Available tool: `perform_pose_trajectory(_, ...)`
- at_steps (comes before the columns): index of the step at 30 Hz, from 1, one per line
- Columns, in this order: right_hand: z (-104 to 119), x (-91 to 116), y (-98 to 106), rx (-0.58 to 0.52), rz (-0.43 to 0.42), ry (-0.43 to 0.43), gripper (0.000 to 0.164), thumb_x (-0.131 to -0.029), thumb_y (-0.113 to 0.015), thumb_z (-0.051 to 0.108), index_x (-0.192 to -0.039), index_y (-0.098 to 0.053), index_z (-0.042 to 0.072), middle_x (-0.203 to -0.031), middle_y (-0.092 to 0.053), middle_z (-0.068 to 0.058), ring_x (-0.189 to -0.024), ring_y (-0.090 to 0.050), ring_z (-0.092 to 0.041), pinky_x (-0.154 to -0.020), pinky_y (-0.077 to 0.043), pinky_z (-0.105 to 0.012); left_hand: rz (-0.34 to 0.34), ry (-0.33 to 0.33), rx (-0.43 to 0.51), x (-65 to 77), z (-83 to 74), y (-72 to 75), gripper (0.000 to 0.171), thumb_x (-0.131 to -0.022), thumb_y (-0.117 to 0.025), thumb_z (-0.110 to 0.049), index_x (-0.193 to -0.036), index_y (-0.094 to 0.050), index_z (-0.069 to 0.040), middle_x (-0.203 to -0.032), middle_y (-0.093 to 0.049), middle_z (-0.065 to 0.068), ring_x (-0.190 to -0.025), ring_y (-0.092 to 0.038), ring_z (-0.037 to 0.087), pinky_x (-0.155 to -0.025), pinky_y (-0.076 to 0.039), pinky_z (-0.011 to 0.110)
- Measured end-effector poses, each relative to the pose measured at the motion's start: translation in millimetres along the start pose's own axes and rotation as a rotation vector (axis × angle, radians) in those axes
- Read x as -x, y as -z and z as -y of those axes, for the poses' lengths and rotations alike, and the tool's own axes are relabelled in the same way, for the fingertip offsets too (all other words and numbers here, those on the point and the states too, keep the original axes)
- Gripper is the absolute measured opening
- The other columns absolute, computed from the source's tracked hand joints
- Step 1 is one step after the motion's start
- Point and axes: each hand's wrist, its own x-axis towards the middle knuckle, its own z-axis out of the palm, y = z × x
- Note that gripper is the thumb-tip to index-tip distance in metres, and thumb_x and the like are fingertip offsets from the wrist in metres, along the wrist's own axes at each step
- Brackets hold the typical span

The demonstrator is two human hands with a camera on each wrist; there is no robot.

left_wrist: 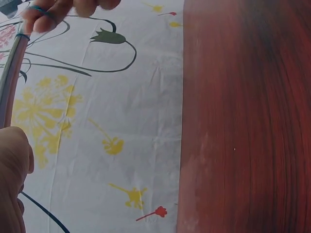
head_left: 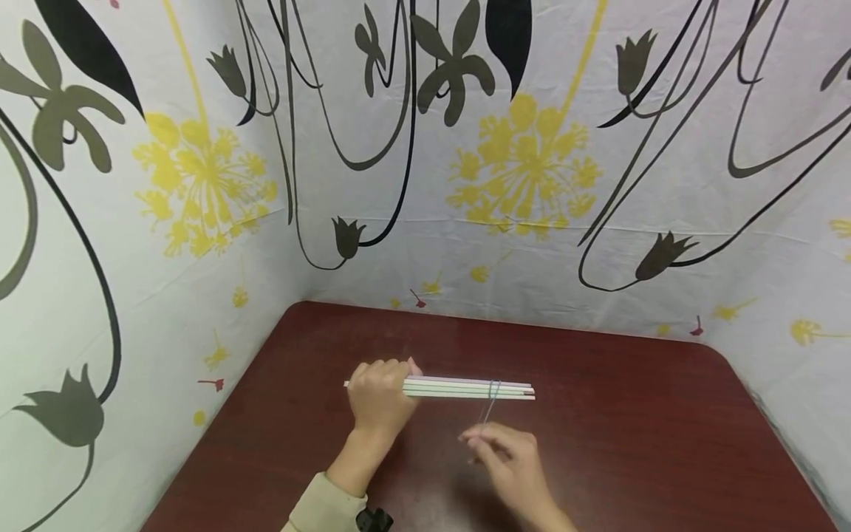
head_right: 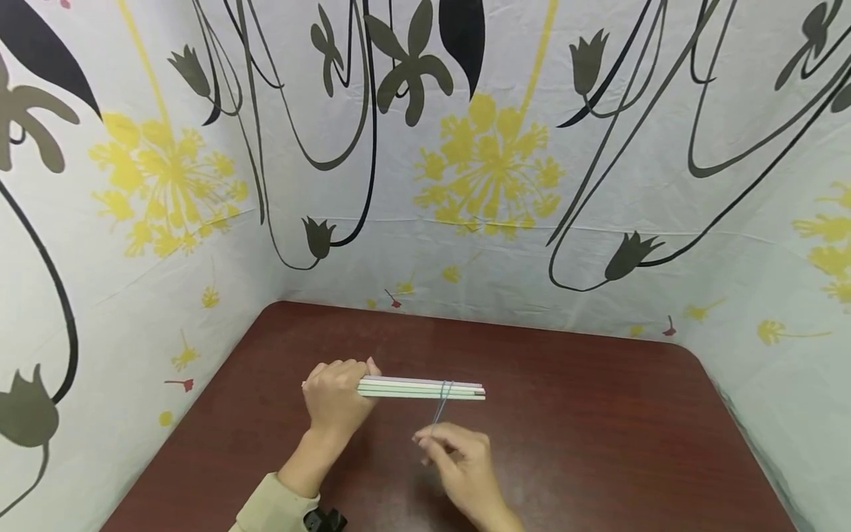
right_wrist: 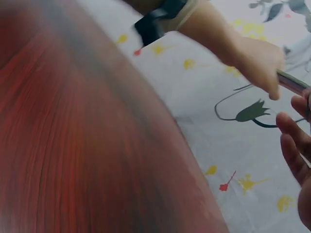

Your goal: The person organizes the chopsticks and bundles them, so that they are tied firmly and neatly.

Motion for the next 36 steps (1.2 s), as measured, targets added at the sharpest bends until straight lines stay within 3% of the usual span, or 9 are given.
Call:
perform_pose_trajectory(3, -8.1, 0.0, -4.1, 0.232, 0.012, 0.332, 0.035, -0.095, -0.066, 0.014, -0.125, -0.066, -0.003, -0.097, -0.071, -0.016, -0.069, -0.067, -0.012, -0.064, -0.055, -0.018, 0.025, 0.010, -0.006, 1.1, -0.8, -0.8, 0.035, -0.079, -0.053, -0.016, -0.046, -0.039, -0.017, -0.041, -0.035, -0.003, -0.036, -0.026, 0.013, -0.040, -0.024, 0.028)
perform_pose_trajectory(6, -10.9, 4.7, -8.0, 0.260, -0.018, 0.382, 0.067, -0.098, -0.062, 0.027, -0.153, -0.036, 0.000, -0.108, -0.068, -0.014, -0.067, -0.064, -0.008, -0.062, -0.052, -0.016, 0.020, 0.018, -0.015, 1.1, -1.5, -1.4, 0.034, -0.078, -0.051, -0.015, -0.046, -0.039, -0.016, -0.042, -0.034, -0.002, -0.036, -0.026, 0.014, -0.040, -0.025, 0.030)
perform_pose_trajectory(9, -8.2, 12.3, -15.0, 0.023, -0.111, 0.292, 0.081, -0.100, -0.059, 0.015, -0.161, -0.005, 0.004, -0.122, -0.066, -0.014, -0.064, -0.065, -0.012, -0.060, -0.054, -0.021, -0.005, 0.008, -0.024, 0.1, -1.6, -1.1, 0.034, -0.077, -0.053, -0.014, -0.046, -0.039, -0.015, -0.042, -0.035, -0.002, -0.036, -0.029, 0.016, -0.040, -0.027, 0.031)
perform_pose_trajectory(13, 2.1, 22.1, -26.3, -0.359, -0.292, 0.058, 0.082, -0.100, -0.051, -0.005, -0.161, 0.003, 0.008, -0.125, -0.066, -0.012, -0.061, -0.066, -0.015, -0.060, -0.057, -0.027, -0.024, -0.024, -0.035, 0.5, -2.2, -1.9, 0.034, -0.076, -0.055, -0.015, -0.046, -0.040, -0.015, -0.041, -0.036, -0.002, -0.035, -0.031, 0.017, -0.039, -0.027, 0.031)
perform_pose_trajectory(18, 16.8, 25.2, -31.6, -0.476, -0.385, -0.325, 0.071, -0.104, -0.049, 0.002, -0.156, -0.002, -0.008, -0.109, -0.073, -0.003, -0.058, -0.064, -0.007, -0.060, -0.056, -0.024, -0.023, -0.026, -0.044, 4.6, -3.0, -2.8, 0.034, -0.076, -0.054, -0.016, -0.045, -0.040, -0.015, -0.041, -0.037, -0.003, -0.035, -0.030, 0.016, -0.039, -0.026, 0.030)
perform_pose_trajectory(25, -0.2, 24.3, -16.9, -0.779, -0.246, -0.055, 0.047, -0.107, -0.029, -0.001, -0.149, -0.047, 0.009, -0.103, -0.073, -0.004, -0.047, -0.041, -0.015, -0.036, -0.025, -0.028, -0.046, -0.064, -0.021, 8.4, -2.2, 0.2, 0.041, -0.086, -0.051, -0.016, -0.046, -0.042, -0.015, -0.042, -0.039, -0.003, -0.037, -0.033, 0.016, -0.041, -0.029, 0.031)
perform_pose_trajectory(27, -3.7, 22.2, -7.6, -0.839, -0.194, -0.036, 0.049, -0.109, -0.016, 0.007, -0.147, -0.048, 0.003, -0.101, -0.071, -0.003, -0.048, -0.030, -0.022, -0.038, -0.016, -0.033, -0.071, -0.084, -0.009, 8.4, -1.0, 0.6, 0.041, -0.087, -0.051, -0.016, -0.047, -0.042, -0.015, -0.043, -0.039, -0.003, -0.037, -0.033, 0.016, -0.041, -0.029, 0.031)
perform_pose_trajectory(31, -4.8, 16.0, 8.5, -0.832, -0.136, -0.073, 0.066, -0.109, 0.000, 0.024, -0.143, -0.049, -0.004, -0.094, -0.067, 0.002, -0.046, -0.023, -0.020, -0.040, -0.013, -0.031, -0.087, -0.113, 0.008, 10.2, 1.8, 0.9, 0.042, -0.088, -0.050, -0.016, -0.048, -0.041, -0.015, -0.044, -0.038, -0.004, -0.038, -0.034, 0.016, -0.042, -0.030, 0.030)
perform_pose_trajectory(36, -7.0, 9.0, 20.7, -0.775, -0.110, -0.055, 0.063, -0.108, -0.003, 0.015, -0.137, -0.053, -0.010, -0.089, -0.067, 0.003, -0.045, -0.023, -0.021, -0.037, -0.015, -0.031, -0.097, -0.165, 0.026, 12.9, 3.7, 1.0, 0.040, -0.088, -0.050, -0.014, -0.049, -0.040, -0.016, -0.045, -0.035, -0.005, -0.040, -0.035, 0.016, -0.043, -0.032, 0.030)
